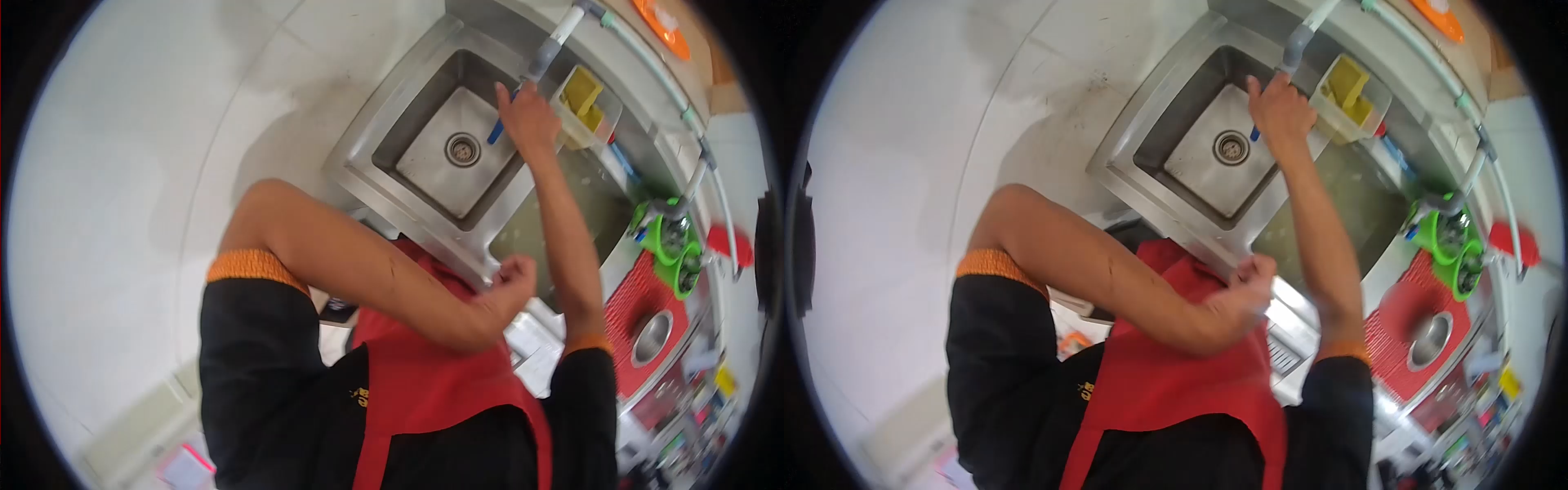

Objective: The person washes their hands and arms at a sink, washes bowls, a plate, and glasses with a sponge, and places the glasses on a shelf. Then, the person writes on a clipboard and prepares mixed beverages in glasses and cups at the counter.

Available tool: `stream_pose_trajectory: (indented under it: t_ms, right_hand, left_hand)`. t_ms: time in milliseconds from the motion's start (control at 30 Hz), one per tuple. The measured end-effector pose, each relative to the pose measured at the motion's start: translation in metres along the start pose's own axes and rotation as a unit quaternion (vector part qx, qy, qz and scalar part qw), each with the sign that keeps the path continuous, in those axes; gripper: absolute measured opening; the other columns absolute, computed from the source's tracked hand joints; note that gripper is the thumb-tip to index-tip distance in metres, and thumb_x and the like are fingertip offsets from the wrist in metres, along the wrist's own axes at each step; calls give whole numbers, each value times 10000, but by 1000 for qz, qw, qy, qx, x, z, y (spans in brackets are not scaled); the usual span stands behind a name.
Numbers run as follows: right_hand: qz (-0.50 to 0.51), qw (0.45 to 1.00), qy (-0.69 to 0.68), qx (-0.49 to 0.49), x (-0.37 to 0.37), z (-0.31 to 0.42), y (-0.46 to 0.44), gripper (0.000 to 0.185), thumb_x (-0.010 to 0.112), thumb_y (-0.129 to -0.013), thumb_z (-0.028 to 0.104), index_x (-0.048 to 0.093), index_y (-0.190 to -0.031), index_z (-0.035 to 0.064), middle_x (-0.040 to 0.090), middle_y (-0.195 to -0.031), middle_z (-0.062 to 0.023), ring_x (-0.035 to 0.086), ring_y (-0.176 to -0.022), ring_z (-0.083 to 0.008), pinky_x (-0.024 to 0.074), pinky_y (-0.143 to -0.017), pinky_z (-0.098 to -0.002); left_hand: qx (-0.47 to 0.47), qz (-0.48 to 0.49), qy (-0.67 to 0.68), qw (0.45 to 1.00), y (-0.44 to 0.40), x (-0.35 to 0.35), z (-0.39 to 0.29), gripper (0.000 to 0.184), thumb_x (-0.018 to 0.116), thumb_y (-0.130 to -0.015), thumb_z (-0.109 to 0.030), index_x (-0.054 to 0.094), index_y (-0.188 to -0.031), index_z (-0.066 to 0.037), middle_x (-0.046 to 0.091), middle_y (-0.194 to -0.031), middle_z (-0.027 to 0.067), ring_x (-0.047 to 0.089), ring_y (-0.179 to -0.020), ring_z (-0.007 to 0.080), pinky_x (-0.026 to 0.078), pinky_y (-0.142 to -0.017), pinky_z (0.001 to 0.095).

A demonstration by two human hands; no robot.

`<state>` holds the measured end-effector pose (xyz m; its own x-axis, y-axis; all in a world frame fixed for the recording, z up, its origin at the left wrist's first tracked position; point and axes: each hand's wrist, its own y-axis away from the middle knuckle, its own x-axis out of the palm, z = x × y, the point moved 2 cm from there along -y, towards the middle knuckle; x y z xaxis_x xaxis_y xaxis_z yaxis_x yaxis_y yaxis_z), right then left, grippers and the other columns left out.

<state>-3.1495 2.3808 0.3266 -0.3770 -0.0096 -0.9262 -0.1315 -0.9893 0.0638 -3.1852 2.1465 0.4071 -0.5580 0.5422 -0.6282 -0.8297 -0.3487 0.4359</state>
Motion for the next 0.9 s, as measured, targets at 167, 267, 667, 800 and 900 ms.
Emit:
stream_pose_trajectory:
  t_ms: [167, 267, 667, 800, 900]
  right_hand:
    - [-11, 972, 200, -126, 11, -2, -10, 359, 479, -929, 395, 522, -977, 42, 669, -703, -131, 660, -633, -343, 514, -560, -478]
    - [9, 940, 187, -286, -4, -28, -17, 332, 473, -942, 361, 501, -975, 31, 646, -708, -162, 662, -674, -300, 520, -584, -446]
    - [87, 484, -713, 499, 168, -89, 30, 332, 398, -925, 175, 403, -1236, 62, 497, -1178, -164, 548, -1000, -282, 434, -905, -447]
    - [115, 527, -724, 429, 150, -103, 63, 555, 438, -914, 184, 244, -1415, 44, 400, -1337, -155, 476, -1197, -270, 325, -997, -373]
    - [201, 587, -702, 348, 123, -93, 80, 577, 485, -883, 72, 273, -1415, -3, 330, -1428, -186, 392, -1287, -273, 232, -1095, -368]
  left_hand:
    - [-59, 5, 115, 992, 41, 12, 64, 220, 513, -660, -9, 369, -558, -140, 271, -554, -26, 343, -533, 140, 335, -563, 339]
    - [-103, 105, 76, 986, -11, 85, 25, 228, 524, -705, 25, 435, -591, -152, 336, -574, -26, 390, -568, 134, 366, -618, 362]
    - [-156, 292, -5, 944, -223, 376, -53, 399, 458, -877, -255, 512, -1207, -37, 558, -1139, 136, 498, -1097, 312, 319, -981, 577]
    - [-350, 92, -221, 906, -321, 474, -141, 566, 369, -903, -342, 293, -1398, -77, 306, -1439, 142, 254, -1346, 355, 160, -1094, 608]
    - [-166, -62, -22, 984, -310, 464, -106, 609, 375, -880, -372, 267, -1413, -99, 180, -1515, 124, 150, -1403, 310, 44, -1134, 593]
